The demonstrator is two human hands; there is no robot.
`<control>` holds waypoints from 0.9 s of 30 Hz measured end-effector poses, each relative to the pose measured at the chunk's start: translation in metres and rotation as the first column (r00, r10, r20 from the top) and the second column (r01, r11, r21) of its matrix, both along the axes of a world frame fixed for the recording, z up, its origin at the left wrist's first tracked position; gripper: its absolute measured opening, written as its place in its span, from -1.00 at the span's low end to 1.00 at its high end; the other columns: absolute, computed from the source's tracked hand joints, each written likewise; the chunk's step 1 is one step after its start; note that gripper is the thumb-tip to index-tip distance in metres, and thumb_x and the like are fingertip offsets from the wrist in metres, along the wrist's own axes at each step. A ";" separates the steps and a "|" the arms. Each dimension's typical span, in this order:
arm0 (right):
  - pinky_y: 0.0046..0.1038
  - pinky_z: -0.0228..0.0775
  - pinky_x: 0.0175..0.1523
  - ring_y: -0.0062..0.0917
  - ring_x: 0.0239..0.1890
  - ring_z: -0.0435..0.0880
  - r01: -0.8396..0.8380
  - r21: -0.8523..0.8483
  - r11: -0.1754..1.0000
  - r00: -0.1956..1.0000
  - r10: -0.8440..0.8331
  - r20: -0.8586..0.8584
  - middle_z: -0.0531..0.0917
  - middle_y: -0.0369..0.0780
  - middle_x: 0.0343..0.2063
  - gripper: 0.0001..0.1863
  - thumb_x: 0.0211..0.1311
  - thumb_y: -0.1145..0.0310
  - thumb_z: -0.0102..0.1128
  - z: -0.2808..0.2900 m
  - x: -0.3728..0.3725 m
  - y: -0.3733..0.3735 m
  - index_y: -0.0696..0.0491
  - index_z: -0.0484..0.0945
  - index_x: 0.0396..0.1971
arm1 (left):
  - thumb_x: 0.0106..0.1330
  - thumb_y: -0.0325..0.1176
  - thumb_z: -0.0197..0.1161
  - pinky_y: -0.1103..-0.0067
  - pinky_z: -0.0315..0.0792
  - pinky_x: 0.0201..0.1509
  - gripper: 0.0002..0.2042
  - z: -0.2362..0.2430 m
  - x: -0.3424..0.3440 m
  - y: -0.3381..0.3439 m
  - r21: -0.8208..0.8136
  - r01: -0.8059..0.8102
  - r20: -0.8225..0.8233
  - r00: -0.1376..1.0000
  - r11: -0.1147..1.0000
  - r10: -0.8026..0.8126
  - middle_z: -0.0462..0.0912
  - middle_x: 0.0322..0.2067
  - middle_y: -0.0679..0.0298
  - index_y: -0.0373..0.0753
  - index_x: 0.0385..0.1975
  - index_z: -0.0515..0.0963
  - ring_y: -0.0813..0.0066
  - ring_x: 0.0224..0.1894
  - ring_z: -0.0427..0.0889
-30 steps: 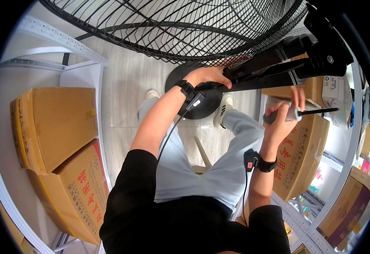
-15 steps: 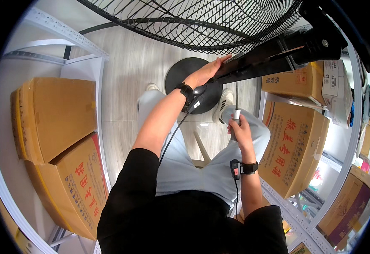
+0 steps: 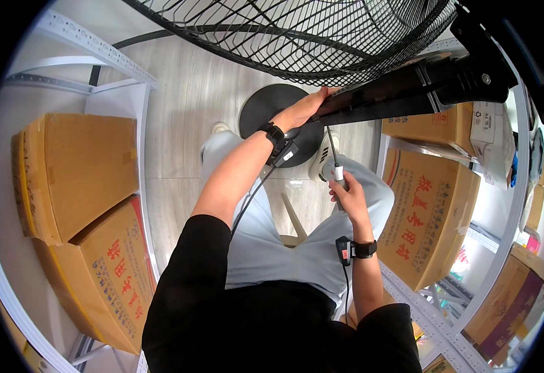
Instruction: The person disassembles a standing fan by removing the control panel cover and unscrewing internal components. They use a screwdriver to detach screws and separate the panel, exposing the wiring and internal parts.
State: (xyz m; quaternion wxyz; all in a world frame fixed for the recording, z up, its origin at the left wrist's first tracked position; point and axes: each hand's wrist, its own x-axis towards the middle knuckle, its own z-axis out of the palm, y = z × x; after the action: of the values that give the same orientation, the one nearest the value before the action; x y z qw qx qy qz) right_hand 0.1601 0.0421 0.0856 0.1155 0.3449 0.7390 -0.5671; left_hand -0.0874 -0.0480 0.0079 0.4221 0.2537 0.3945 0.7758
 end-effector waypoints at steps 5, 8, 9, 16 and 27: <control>-0.57 0.49 -0.36 -0.66 -0.46 0.61 0.006 -0.026 1.000 1.000 -0.006 -0.004 0.63 -0.29 -0.43 -0.68 0.25 0.37 0.27 -0.003 0.001 0.004 0.18 0.56 -0.05 | 0.51 0.24 -0.35 0.56 0.19 0.34 -0.28 0.017 0.002 -0.006 -0.088 -0.026 -0.014 1.000 0.996 0.025 0.48 0.17 0.30 -0.30 0.31 0.33 0.54 0.19 0.39; -0.60 0.47 -0.35 -0.70 -0.39 0.57 0.000 -0.035 0.999 1.000 0.001 0.011 0.58 -0.34 -0.41 -0.72 0.29 0.43 0.22 -0.002 -0.001 0.004 0.17 0.56 -0.03 | 0.55 0.18 -0.33 0.59 0.26 0.26 -0.32 0.012 0.001 -0.005 -0.077 -0.059 -0.022 0.998 0.995 0.058 0.52 0.13 0.32 -0.31 0.28 0.38 0.58 0.14 0.43; -0.60 0.46 -0.35 -0.70 -0.40 0.57 0.004 -0.040 0.999 1.000 -0.004 -0.003 0.58 -0.34 -0.42 -0.73 0.29 0.42 0.22 -0.003 -0.001 0.004 0.17 0.56 -0.04 | 0.55 0.17 -0.31 0.60 0.27 0.24 -0.34 0.010 0.001 -0.005 -0.075 -0.069 -0.017 0.998 0.995 0.068 0.53 0.11 0.32 -0.31 0.27 0.39 0.59 0.10 0.45; -0.59 0.47 -0.36 -0.68 -0.44 0.61 0.005 -0.040 0.999 0.999 -0.003 0.052 0.64 -0.31 -0.41 -0.65 0.27 0.35 0.30 -0.006 -0.007 0.009 0.18 0.56 0.00 | 0.57 0.07 -0.22 0.65 0.35 0.11 -0.46 0.002 -0.007 0.005 -0.127 -0.048 0.149 0.987 0.991 0.067 0.61 -0.03 0.36 -0.27 0.11 0.52 0.65 -0.05 0.52; -0.60 0.48 -0.36 -0.70 -0.44 0.60 0.005 -0.085 0.996 1.000 -0.007 -0.023 0.65 -0.31 -0.42 -0.61 0.27 0.33 0.31 -0.017 -0.012 0.015 0.20 0.55 0.03 | 0.56 -0.43 -0.16 0.58 0.26 0.37 -0.66 -0.008 -0.001 0.025 -0.090 -0.211 0.281 0.932 0.973 0.228 0.50 0.18 0.26 -0.36 0.20 0.43 0.54 0.22 0.44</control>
State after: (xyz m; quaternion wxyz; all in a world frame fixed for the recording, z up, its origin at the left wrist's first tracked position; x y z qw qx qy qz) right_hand 0.1482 0.0571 0.0682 0.1197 0.3350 0.7146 -0.6023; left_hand -0.0880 -0.0235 0.0000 0.3933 0.0794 0.3769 0.8349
